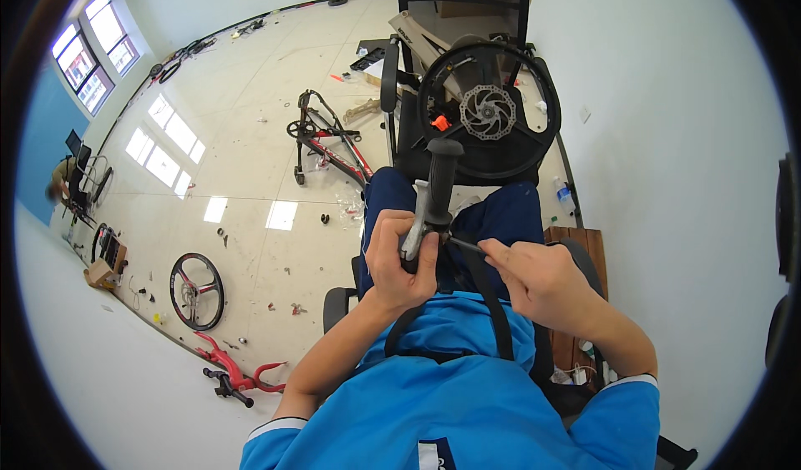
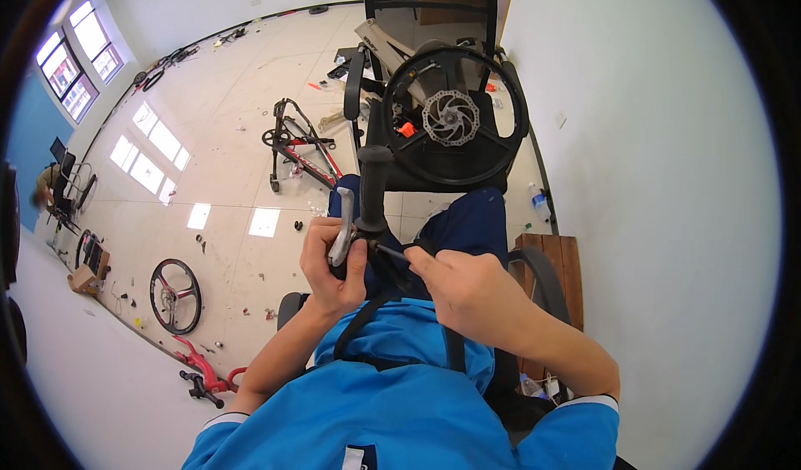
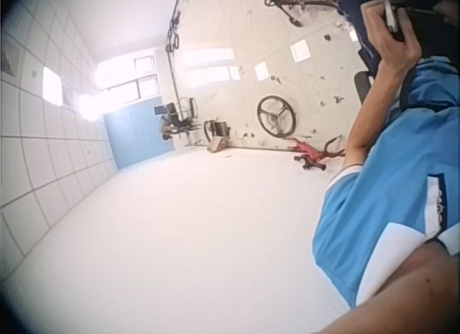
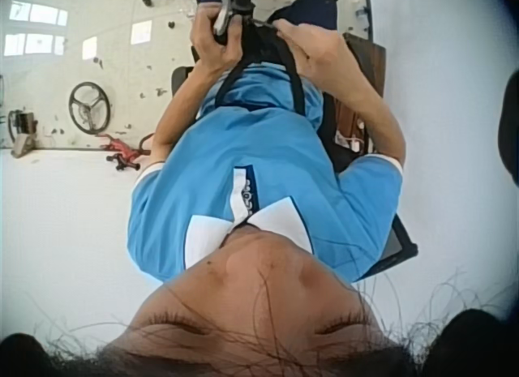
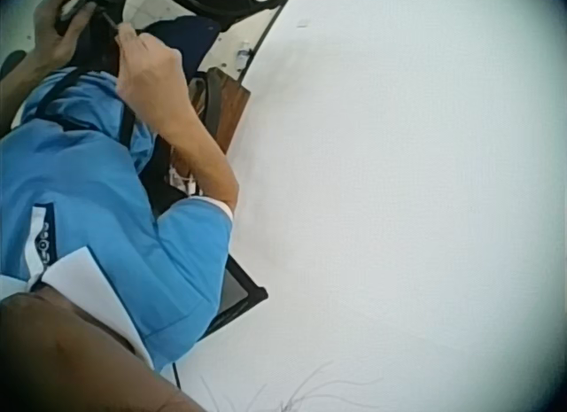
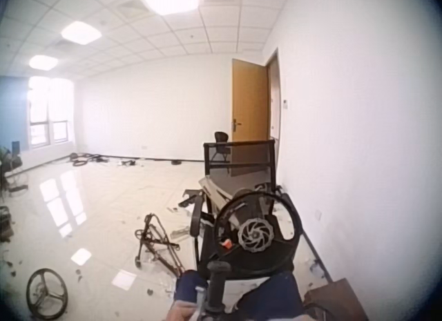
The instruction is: The person is assembling a bicycle brake lever onto a handlebar grip. They use a small tool to tighten a bolt on the lever clamp, securing it to the grip. The person repeatedly adjusts the lever and tightens the bolt to ensure it is firmly attached.
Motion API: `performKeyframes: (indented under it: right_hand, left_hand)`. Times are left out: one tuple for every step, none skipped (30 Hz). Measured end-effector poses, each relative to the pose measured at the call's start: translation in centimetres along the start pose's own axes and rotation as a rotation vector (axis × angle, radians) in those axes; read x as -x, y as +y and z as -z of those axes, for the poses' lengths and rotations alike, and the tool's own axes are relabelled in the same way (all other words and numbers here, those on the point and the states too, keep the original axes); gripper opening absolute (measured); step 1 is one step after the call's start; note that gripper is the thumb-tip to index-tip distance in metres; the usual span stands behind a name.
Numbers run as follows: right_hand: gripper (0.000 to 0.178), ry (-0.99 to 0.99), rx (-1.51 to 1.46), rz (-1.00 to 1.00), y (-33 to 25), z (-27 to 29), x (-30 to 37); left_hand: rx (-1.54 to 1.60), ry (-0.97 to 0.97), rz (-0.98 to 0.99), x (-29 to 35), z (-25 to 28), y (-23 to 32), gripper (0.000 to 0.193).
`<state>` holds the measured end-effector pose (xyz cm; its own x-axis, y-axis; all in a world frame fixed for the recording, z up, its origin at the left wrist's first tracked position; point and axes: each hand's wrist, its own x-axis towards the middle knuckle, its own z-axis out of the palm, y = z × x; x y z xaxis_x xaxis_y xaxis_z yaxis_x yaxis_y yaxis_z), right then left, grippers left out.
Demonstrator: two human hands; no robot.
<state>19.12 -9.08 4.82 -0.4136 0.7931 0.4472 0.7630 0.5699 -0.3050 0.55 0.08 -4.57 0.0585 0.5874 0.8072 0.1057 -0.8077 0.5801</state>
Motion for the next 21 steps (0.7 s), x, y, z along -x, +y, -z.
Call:
performKeyframes:
  right_hand:
    - [0.027,0.057,-0.111,-0.028,0.4,-0.5,-0.1]
    - [0.023,0.111,-0.222,-0.054,0.6,-0.8,-0.1]
    - [0.021,0.089,-0.316,-0.161,0.6,-0.7,-0.1]
    - [0.020,0.066,-0.410,-0.267,0.7,-0.6,0.0]
    - [0.019,0.044,-0.502,-0.375,0.7,-0.5,0.1]
    - [0.020,0.014,-0.646,-0.509,0.7,-0.5,0.2]
    - [0.020,-0.018,-0.789,-0.644,0.6,-0.5,0.4]
    - [0.021,-0.049,-0.933,-0.781,0.6,-0.5,0.7]
    - [0.022,-0.056,-1.164,-0.910,0.9,-0.6,0.9]
    - [0.023,-0.062,-1.396,-1.037,1.3,-0.7,1.2]
    - [0.023,-0.071,-1.629,-1.157,1.5,-0.8,1.3]
    - [0.025,-0.070,-1.594,-1.150,1.4,-0.8,1.3]
    - [0.027,-0.069,-1.560,-1.143,1.2,-0.8,1.3]
    - [0.030,-0.069,-1.525,-1.135,0.9,-0.8,1.2]
    - [0.030,-0.058,-1.500,-1.097,0.6,-0.7,1.1]
    - [0.031,-0.045,-1.474,-1.059,0.2,-0.4,1.0]
    - [0.033,-0.034,-1.449,-1.018,-0.1,-0.2,0.9]
    - [0.034,-0.049,-1.379,-0.952,-0.4,0.1,0.7]
    - [0.036,-0.064,-1.310,-0.886,-0.8,0.4,0.5]
    - [0.038,-0.078,-1.239,-0.822,-1.0,0.5,0.4]
    - [0.039,-0.111,-1.208,-0.731,-0.7,0.6,0.5]
  left_hand:
    - [-0.001,0.002,0.006,0.0,0.0,0.2,0.014]
    - [-0.004,0.007,0.014,0.0,0.1,0.2,0.014]
    - [-0.004,0.013,0.012,0.0,0.1,0.3,0.014]
    - [-0.005,0.018,0.011,0.1,0.1,0.3,0.014]
    - [-0.004,0.023,0.009,0.1,0.0,0.3,0.014]
    - [-0.021,0.028,-0.039,0.0,0.0,0.3,0.015]
    - [-0.039,0.033,-0.087,-0.1,-0.1,0.1,0.015]
    - [-0.055,0.036,-0.133,-0.1,-0.2,0.0,0.016]
    - [-0.058,0.032,-0.150,-0.1,-0.3,-0.1,0.016]
    - [-0.062,0.027,-0.168,0.0,-0.3,-0.2,0.016]
    - [-0.068,0.026,-0.187,0.0,-0.3,-0.4,0.017]
    - [-0.059,0.023,-0.174,0.0,-0.4,-0.4,0.017]
    - [-0.049,0.020,-0.161,0.1,-0.5,-0.3,0.017]
    - [-0.040,0.017,-0.148,0.2,-0.6,-0.3,0.017]
    - [-0.034,0.015,-0.128,0.2,-0.6,-0.3,0.017]
    - [-0.027,0.012,-0.109,0.3,-0.6,-0.4,0.016]
    - [-0.021,0.010,-0.091,0.3,-0.6,-0.4,0.016]
    - [-0.004,0.007,-0.055,0.3,-0.5,-0.4,0.016]
    - [0.014,0.005,-0.020,0.3,-0.3,-0.4,0.015]
    - [0.033,0.002,0.017,0.3,-0.2,-0.4,0.015]
    - [0.048,0.008,0.038,0.2,-0.1,-0.5,0.012]
